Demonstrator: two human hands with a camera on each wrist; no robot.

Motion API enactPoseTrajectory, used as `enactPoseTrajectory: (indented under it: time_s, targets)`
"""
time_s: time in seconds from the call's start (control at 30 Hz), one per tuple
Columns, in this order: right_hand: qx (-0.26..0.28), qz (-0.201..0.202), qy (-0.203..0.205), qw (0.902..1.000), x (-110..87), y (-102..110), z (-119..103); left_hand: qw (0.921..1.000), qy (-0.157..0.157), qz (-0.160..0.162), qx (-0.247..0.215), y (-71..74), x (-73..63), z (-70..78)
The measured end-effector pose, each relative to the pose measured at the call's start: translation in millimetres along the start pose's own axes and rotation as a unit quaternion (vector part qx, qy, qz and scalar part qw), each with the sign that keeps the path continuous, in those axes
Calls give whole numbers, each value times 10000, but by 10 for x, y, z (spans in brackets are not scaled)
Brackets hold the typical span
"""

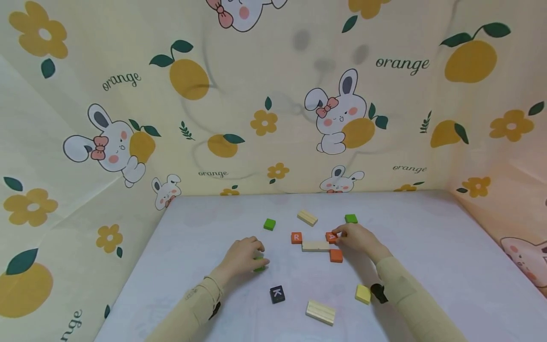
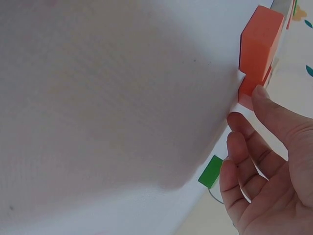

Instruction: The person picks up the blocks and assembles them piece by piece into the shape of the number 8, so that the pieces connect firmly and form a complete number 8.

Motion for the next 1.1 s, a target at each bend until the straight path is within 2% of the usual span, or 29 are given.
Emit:
enactPoseTrajectory:
  time_s: [0.27,0.57,0.9,1.1]
  targets:
    - [-43,-12,-60,10000,-2,-9,14,9996,74,10,-287,-29,-200,-155]
    - [-22,-15,-76,10000,-17,-6,-11,9999,9,84,-84,-2,-273,-153]
    - [-33,15,-32,10000,-6,-9,-6,9996,138,-60,-224,5,-231,-177]
    - [-50,34,9,10000,-14,4,-13,9989,50,-136,-439,-12,-198,-121]
Point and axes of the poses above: each hand's wrist, its own x-axis towards the middle knuckle, its own y-axis out of the back of the hand, z = x × y, the point moved 10 cm from there along x, towards the middle knuckle, and after that the axes turned 7 degrees about -z, right-handed, at the moved point
